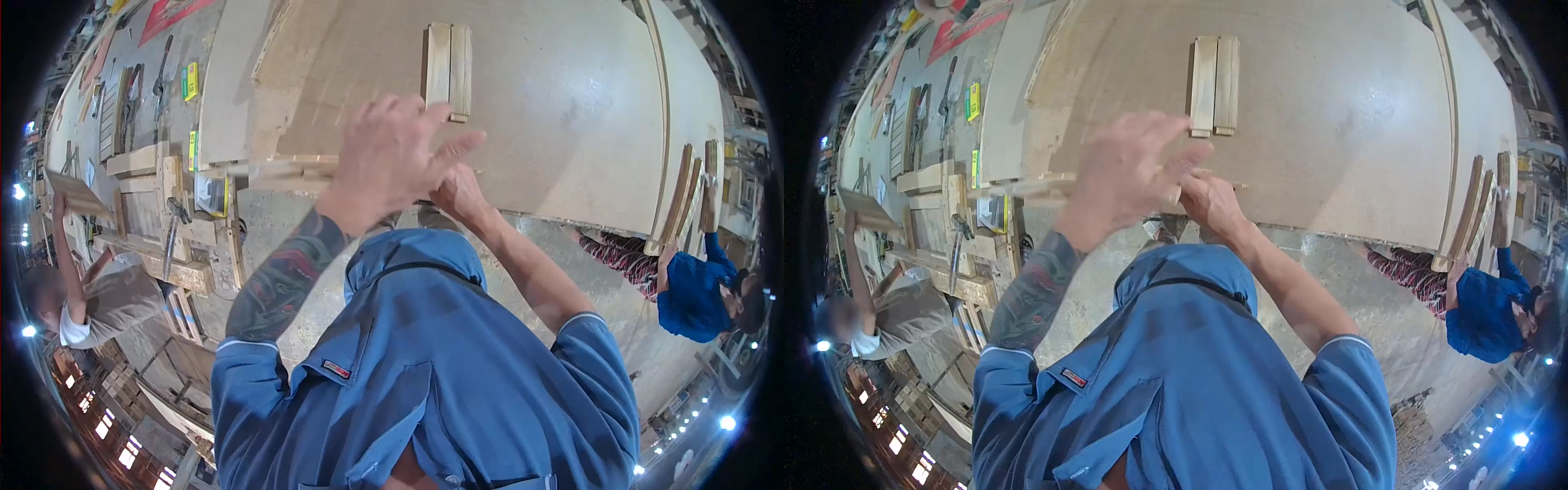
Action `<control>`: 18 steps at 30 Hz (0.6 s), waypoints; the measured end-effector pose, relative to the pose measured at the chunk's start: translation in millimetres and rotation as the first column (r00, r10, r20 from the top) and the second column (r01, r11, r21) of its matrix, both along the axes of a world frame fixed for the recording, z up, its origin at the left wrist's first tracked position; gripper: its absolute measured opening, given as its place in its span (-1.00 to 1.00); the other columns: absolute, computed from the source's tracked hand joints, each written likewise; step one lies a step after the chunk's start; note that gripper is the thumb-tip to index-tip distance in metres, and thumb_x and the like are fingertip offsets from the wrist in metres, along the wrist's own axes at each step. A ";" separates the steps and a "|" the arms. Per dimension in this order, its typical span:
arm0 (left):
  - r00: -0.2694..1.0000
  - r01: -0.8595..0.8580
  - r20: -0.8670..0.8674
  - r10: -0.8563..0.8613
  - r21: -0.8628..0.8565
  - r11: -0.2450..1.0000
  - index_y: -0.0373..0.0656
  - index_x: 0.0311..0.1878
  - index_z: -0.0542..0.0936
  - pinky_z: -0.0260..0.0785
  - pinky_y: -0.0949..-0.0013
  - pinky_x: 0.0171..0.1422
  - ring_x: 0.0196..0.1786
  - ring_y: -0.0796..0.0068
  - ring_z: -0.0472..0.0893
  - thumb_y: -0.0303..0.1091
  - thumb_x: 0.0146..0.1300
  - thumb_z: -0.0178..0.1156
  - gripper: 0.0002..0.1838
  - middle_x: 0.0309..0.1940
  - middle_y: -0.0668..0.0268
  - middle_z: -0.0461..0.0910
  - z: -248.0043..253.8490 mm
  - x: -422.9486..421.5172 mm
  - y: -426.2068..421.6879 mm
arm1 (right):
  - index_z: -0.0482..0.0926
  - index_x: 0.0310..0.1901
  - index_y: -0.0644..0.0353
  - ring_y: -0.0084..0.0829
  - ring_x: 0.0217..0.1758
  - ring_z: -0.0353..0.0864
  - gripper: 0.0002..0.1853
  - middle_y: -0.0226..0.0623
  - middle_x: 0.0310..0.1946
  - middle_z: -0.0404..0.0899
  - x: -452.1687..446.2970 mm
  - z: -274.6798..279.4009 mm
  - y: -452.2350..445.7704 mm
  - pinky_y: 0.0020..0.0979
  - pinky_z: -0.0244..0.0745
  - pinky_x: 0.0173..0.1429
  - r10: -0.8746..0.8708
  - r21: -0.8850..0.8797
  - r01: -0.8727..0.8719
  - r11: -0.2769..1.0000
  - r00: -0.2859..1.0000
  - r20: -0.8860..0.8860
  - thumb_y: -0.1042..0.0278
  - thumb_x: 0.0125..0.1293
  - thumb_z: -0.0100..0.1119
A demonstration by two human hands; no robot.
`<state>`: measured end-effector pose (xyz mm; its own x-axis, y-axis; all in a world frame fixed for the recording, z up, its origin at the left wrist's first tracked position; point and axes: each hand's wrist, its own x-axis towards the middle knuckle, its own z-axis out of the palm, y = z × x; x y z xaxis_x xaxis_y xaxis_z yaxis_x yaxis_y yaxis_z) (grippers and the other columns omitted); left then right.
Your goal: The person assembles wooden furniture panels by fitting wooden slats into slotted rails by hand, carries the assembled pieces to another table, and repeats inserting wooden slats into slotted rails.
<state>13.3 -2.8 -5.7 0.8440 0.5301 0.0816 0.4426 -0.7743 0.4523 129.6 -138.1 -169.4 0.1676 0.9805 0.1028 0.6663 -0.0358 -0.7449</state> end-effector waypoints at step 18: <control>0.999 -0.040 -0.004 0.040 0.043 0.998 -0.19 -0.07 0.72 0.51 0.06 -0.04 -0.12 0.01 0.68 0.19 0.43 0.06 -0.43 -0.18 0.08 0.70 1.5 2.7 -5.4 | 0.48 0.25 0.25 -0.13 -0.11 0.72 -0.53 -0.21 -0.20 0.71 43.3 -82.0 72.3 -0.20 0.64 0.03 -0.081 0.010 0.081 0.997 0.996 -0.048 0.21 0.38 0.17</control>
<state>16.0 -8.2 -4.2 0.8228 0.5593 0.1009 0.4756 -0.7748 0.4165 172.9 -65.8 -251.4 0.2512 0.9623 0.1043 0.6257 -0.0792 -0.7760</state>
